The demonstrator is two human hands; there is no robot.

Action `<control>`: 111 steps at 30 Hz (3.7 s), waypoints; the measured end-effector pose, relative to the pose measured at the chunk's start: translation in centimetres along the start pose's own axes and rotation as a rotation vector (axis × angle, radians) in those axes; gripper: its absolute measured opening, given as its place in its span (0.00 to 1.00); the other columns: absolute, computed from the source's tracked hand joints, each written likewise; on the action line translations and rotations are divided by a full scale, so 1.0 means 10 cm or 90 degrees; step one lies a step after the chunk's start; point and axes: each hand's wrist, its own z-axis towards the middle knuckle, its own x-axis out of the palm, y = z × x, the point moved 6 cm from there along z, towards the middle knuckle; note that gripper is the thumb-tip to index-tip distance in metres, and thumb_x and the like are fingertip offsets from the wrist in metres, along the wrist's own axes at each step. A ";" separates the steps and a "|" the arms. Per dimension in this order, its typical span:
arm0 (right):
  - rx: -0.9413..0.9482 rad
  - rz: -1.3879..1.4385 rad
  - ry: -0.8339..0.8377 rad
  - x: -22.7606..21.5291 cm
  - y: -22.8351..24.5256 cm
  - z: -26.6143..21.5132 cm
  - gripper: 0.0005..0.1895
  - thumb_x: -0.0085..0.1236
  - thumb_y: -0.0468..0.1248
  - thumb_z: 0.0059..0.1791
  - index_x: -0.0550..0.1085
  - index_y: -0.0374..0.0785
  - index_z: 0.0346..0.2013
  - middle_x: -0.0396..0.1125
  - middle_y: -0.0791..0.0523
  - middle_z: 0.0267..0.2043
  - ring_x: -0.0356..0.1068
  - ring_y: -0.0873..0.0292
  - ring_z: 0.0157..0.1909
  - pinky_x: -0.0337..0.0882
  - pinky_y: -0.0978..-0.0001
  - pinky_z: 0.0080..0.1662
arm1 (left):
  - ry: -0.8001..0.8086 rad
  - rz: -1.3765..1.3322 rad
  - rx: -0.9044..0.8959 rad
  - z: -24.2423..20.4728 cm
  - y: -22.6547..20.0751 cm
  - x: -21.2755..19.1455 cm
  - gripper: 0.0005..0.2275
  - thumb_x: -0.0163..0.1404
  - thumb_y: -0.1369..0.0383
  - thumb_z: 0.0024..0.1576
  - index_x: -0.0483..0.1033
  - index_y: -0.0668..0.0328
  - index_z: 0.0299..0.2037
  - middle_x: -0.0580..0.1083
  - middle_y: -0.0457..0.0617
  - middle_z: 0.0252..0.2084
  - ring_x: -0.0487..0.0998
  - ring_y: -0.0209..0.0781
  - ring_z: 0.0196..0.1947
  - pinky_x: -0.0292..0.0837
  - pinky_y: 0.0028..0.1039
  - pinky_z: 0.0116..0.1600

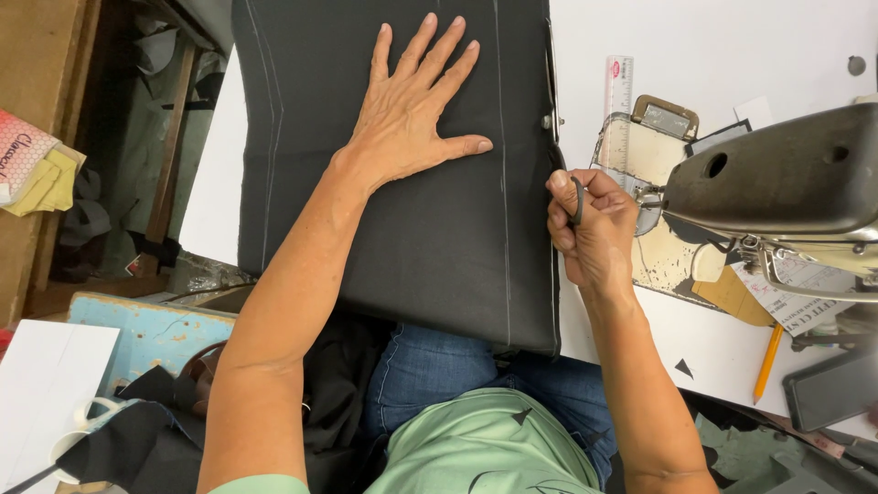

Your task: The person marks a straight line on a piece of black fabric using a ruler and chalk. They then use scissors to cut the fabric along the marked line, separating a strip from the main piece.

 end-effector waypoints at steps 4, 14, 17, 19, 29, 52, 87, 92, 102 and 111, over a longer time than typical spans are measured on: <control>0.018 0.020 0.001 -0.02 -0.01 0.02 0.14 0.68 0.44 0.52 0.76 0.36 0.35 0.59 0.57 0.17 0.50 0.68 0.14 0.44 0.78 0.18 | -0.005 0.003 0.000 0.00 0.00 0.01 0.46 0.53 0.34 0.66 0.52 0.58 0.83 0.48 0.58 0.85 0.42 0.62 0.84 0.27 0.66 0.79; 0.053 -0.009 -0.040 0.16 0.15 0.22 0.22 0.68 0.53 0.48 0.74 0.38 0.34 0.58 0.58 0.17 0.48 0.69 0.14 0.41 0.78 0.20 | -0.007 0.009 0.002 -0.01 0.01 0.02 0.45 0.51 0.34 0.66 0.51 0.58 0.83 0.48 0.57 0.85 0.42 0.61 0.84 0.27 0.67 0.79; 0.034 -0.008 -0.013 0.16 0.13 0.26 0.20 0.69 0.51 0.49 0.75 0.39 0.34 0.59 0.58 0.18 0.50 0.69 0.14 0.42 0.79 0.19 | -0.010 0.009 0.003 -0.01 0.01 0.02 0.46 0.51 0.33 0.66 0.52 0.58 0.83 0.48 0.58 0.85 0.42 0.61 0.84 0.27 0.67 0.79; 0.029 -0.004 -0.006 0.13 0.10 0.28 0.17 0.70 0.48 0.49 0.75 0.38 0.34 0.59 0.59 0.18 0.50 0.69 0.14 0.43 0.79 0.19 | -0.010 0.009 0.002 -0.01 0.01 0.02 0.45 0.52 0.34 0.66 0.52 0.58 0.83 0.48 0.57 0.85 0.43 0.61 0.84 0.27 0.67 0.79; 0.064 0.012 -0.047 0.23 0.21 0.44 0.27 0.69 0.57 0.45 0.74 0.36 0.34 0.57 0.57 0.17 0.48 0.67 0.13 0.41 0.78 0.19 | -0.013 0.005 0.004 -0.01 0.02 0.02 0.46 0.52 0.33 0.66 0.52 0.58 0.83 0.48 0.57 0.85 0.43 0.61 0.84 0.27 0.67 0.79; 0.060 -0.011 -0.051 0.41 0.36 0.75 0.29 0.69 0.60 0.41 0.74 0.37 0.31 0.58 0.58 0.18 0.50 0.68 0.13 0.39 0.79 0.17 | -0.016 0.020 0.001 -0.01 0.03 0.04 0.46 0.56 0.34 0.66 0.51 0.56 0.83 0.48 0.57 0.85 0.44 0.61 0.84 0.29 0.67 0.80; -0.022 0.005 -0.009 -0.90 -0.51 -0.95 0.10 0.61 0.33 0.56 0.75 0.25 0.43 0.54 0.54 0.14 0.51 0.66 0.08 0.51 0.78 0.13 | -0.171 0.038 0.107 -0.41 -0.88 0.24 0.23 0.46 0.46 0.68 0.81 0.55 0.57 0.75 0.53 0.57 0.78 0.56 0.56 0.65 0.54 0.62; 0.066 0.055 -0.009 -0.79 -0.44 -1.00 0.13 0.67 0.39 0.51 0.76 0.30 0.41 0.56 0.58 0.16 0.45 0.68 0.14 0.41 0.77 0.17 | -0.260 -0.016 0.073 0.45 -0.27 0.19 0.15 0.52 0.78 0.66 0.76 0.66 0.63 0.72 0.57 0.68 0.74 0.58 0.64 0.69 0.47 0.60; 0.060 0.104 0.006 -0.75 -0.42 -0.79 0.12 0.66 0.42 0.52 0.74 0.39 0.34 0.70 0.47 0.33 0.47 0.66 0.16 0.43 0.78 0.16 | -0.299 0.061 0.075 0.56 -0.17 0.20 0.14 0.56 0.74 0.67 0.78 0.65 0.62 0.75 0.53 0.66 0.76 0.56 0.63 0.69 0.45 0.60; 0.053 0.041 -0.001 -0.62 -0.31 -0.64 0.14 0.66 0.43 0.52 0.77 0.34 0.37 0.56 0.55 0.15 0.43 0.66 0.13 0.41 0.76 0.16 | -0.306 0.058 0.074 0.56 -0.16 0.18 0.14 0.57 0.74 0.67 0.78 0.65 0.62 0.75 0.54 0.66 0.77 0.55 0.63 0.69 0.44 0.61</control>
